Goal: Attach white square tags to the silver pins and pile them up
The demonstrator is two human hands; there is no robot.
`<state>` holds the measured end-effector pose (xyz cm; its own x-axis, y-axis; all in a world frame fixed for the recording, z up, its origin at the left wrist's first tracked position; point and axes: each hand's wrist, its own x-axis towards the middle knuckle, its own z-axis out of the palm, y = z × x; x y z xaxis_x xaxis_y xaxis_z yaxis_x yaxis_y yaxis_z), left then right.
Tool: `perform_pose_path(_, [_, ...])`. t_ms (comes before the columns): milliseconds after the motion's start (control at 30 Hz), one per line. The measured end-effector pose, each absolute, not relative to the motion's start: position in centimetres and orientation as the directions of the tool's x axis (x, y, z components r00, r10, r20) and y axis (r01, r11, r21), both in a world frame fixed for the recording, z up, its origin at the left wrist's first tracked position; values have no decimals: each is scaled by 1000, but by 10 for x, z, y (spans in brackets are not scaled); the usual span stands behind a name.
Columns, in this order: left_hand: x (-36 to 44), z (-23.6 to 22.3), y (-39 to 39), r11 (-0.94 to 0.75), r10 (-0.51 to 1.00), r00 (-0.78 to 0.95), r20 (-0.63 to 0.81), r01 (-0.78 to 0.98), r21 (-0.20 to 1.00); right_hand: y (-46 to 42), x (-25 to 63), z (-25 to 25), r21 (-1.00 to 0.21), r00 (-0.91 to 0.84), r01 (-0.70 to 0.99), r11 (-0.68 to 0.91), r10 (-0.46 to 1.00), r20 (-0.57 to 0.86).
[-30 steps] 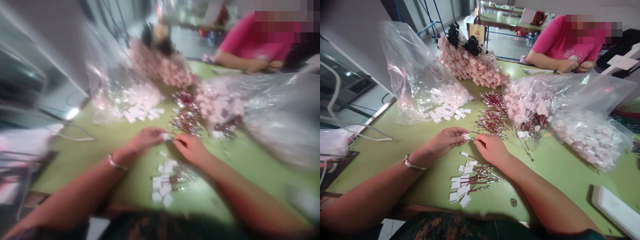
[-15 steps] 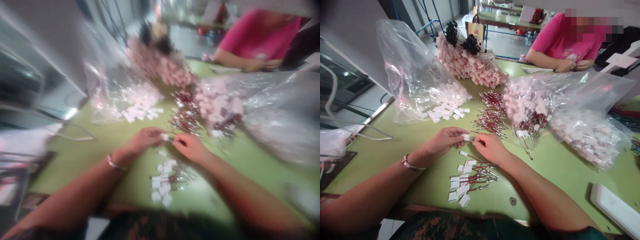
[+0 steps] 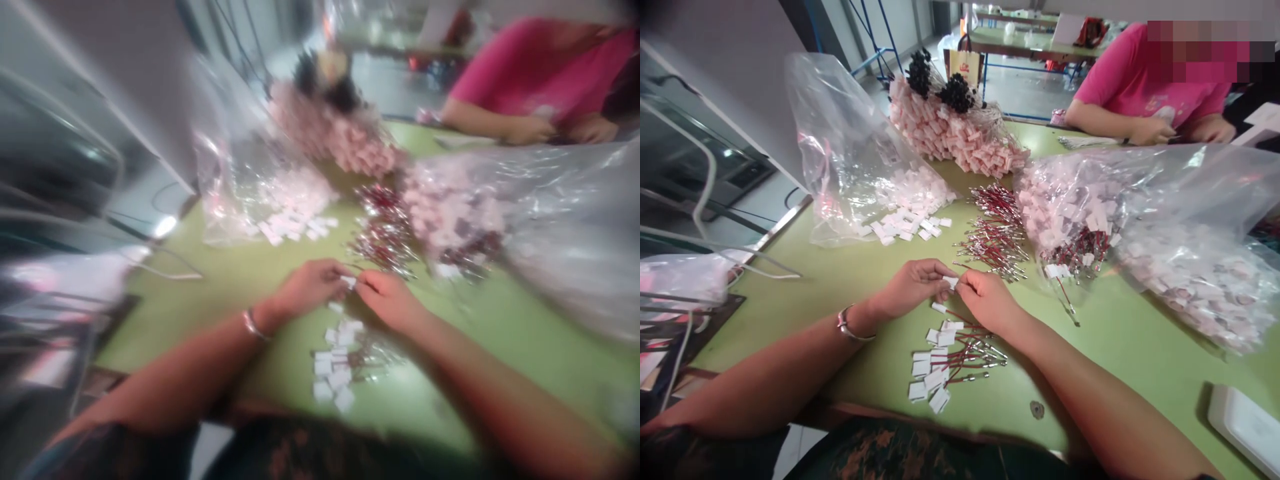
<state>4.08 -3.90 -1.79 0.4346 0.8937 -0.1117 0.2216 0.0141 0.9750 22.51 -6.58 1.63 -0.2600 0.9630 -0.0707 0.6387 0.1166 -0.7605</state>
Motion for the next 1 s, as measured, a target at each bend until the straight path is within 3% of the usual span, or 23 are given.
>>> perform_pose_path(167, [33, -1, -34, -164, 900, 435, -17, 374, 913, -66, 229, 9, -710, -286, 668, 221, 958, 29])
perform_pose_path(267, [9, 17, -18, -239, 968, 226, 107, 703, 670, -70, 234, 9, -630, -379, 710, 313, 925, 32])
perform_pose_path(333, [-9, 24, -5, -74, 988, 6, 155, 896, 438, -74, 236, 11, -612, -481, 700, 368, 876, -23])
perform_pose_path(400, [-23, 24, 7, -4, 996, -23, 87, 956, 293, -75, 239, 14, -622, -565, 672, 401, 821, -82])
perform_pose_path(467, [-30, 20, 15, 7, 1000, -14, 28, 973, 230, -72, 243, 16, -601, -561, 687, 409, 824, -81])
perform_pose_path(600, [-34, 6, 18, -41, 998, 29, 49, 962, 270, -55, 250, 12, -364, -415, 839, 405, 908, 54])
perform_pose_path(700, [-34, -1, 16, -113, 993, 102, 53, 951, 287, -47, 250, 5, -177, -404, 895, 409, 912, 68])
perform_pose_path(867, [-24, -6, 9, -234, 972, 221, 76, 935, 268, -47, 242, 2, -95, -316, 941, 324, 945, 86])
perform_pose_path(1000, [-11, -4, 4, -234, 972, 208, 108, 892, 387, -44, 238, 0, -33, -280, 958, 283, 957, 72])
